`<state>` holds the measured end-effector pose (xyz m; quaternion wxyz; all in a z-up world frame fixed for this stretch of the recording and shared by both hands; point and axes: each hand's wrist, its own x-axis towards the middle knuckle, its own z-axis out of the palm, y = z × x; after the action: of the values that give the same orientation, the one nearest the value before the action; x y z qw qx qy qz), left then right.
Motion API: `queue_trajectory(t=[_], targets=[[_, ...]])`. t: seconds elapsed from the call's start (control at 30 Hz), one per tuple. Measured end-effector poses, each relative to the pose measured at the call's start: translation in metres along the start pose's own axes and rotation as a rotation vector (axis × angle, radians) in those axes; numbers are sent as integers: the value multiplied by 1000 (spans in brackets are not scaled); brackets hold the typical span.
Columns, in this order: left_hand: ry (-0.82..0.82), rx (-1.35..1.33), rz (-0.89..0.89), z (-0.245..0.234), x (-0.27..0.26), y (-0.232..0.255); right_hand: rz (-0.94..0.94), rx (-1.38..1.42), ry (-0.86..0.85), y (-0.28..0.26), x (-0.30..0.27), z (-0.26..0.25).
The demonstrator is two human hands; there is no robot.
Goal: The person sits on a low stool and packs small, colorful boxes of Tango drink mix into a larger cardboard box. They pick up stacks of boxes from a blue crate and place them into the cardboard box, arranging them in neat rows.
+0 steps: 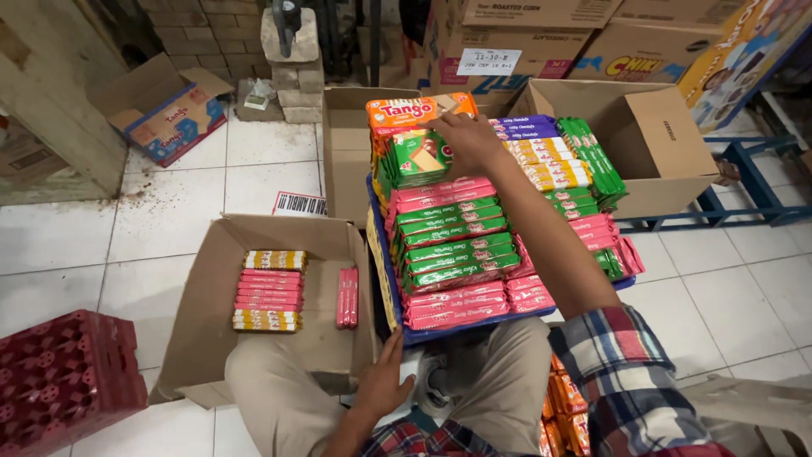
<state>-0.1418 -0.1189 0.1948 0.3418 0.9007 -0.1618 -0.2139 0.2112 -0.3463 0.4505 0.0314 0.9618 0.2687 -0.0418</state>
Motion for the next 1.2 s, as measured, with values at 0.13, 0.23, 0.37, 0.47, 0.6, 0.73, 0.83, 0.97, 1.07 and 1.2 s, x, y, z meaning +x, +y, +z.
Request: queue_trajectory(t=[0.13, 0.23, 0.37, 0.47, 0.6, 0.73, 0.83, 0.97, 1.07, 1.2], targets=[[4, 87, -24, -10, -3, 8, -7, -36, -20, -5, 8, 3], [-9, 89, 2, -6, -2, 3, 76, 122, -122, -1, 11, 3], [28, 86, 61, -2, 3, -4, 44, 130, -80, -2, 10, -6], [-4, 99, 24, -9, -1, 4, 46, 126, -88, 5, 12, 4], [10, 90, 59, 5, 3, -10, 84, 17, -120, 0, 11, 9], [75, 42, 101, 10, 6, -20, 147, 110, -169, -42, -16, -6], [82, -197, 135, 2, 12, -33, 77, 190, 66, -66, -36, 18], [144, -409, 217, -4, 42, -62, -132, 570, 462, -155, -96, 43], [254, -562, 76, -25, 52, -78, -138, 878, 427, -229, -148, 97], [259, -252, -286, 23, 133, -214, 86, 1076, -7, -289, -182, 190]])
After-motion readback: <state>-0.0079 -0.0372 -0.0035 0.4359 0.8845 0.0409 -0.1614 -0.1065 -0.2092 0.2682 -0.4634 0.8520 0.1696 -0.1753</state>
